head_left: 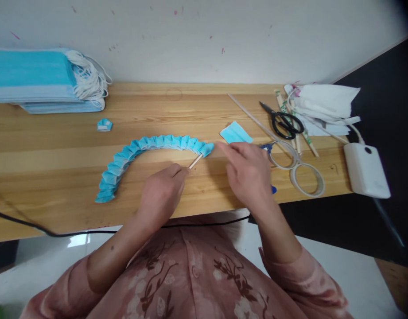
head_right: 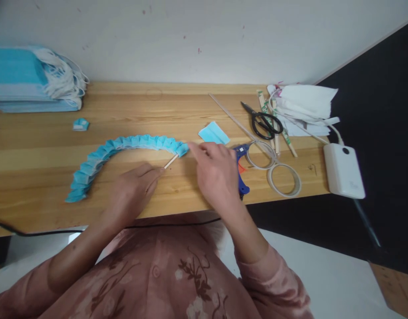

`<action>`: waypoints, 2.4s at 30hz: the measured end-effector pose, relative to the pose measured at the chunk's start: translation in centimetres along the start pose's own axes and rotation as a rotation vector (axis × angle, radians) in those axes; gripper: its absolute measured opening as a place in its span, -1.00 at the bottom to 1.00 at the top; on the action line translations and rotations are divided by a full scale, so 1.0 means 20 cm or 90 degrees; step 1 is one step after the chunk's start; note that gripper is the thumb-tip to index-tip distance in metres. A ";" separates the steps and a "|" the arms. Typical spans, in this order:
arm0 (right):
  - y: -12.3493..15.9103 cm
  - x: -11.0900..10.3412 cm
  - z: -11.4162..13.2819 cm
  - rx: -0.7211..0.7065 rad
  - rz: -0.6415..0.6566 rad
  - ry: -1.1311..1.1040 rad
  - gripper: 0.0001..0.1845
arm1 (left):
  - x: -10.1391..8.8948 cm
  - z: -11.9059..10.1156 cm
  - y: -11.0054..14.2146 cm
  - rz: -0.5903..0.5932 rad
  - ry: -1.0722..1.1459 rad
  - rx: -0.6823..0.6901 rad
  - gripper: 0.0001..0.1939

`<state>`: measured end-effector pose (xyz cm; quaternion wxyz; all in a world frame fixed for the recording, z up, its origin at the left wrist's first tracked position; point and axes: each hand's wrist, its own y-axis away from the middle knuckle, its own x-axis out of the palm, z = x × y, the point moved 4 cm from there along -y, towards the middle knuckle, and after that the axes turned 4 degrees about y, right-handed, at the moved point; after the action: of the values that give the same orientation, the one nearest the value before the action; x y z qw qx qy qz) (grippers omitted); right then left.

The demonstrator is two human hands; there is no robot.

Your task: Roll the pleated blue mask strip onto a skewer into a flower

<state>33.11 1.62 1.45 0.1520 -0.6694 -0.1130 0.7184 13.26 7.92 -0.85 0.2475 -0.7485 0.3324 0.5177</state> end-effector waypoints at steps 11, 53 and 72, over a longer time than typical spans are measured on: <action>0.27 -0.02 -0.25 0.218 0.056 0.145 -0.43 | 0.00 0.04 0.04 -0.011 0.024 0.000 -0.59; 0.03 -0.06 -0.05 0.324 0.088 -0.541 -0.31 | 0.02 0.04 0.04 -0.074 0.093 0.037 -0.50; -0.05 -0.03 -0.01 0.346 0.081 -0.545 -0.47 | 0.02 0.03 0.03 -0.022 0.074 -0.003 -0.42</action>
<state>33.33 2.25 2.29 0.2167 -0.2569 0.0667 0.9394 12.50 7.84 -1.35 0.2348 -0.7835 0.3324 0.4697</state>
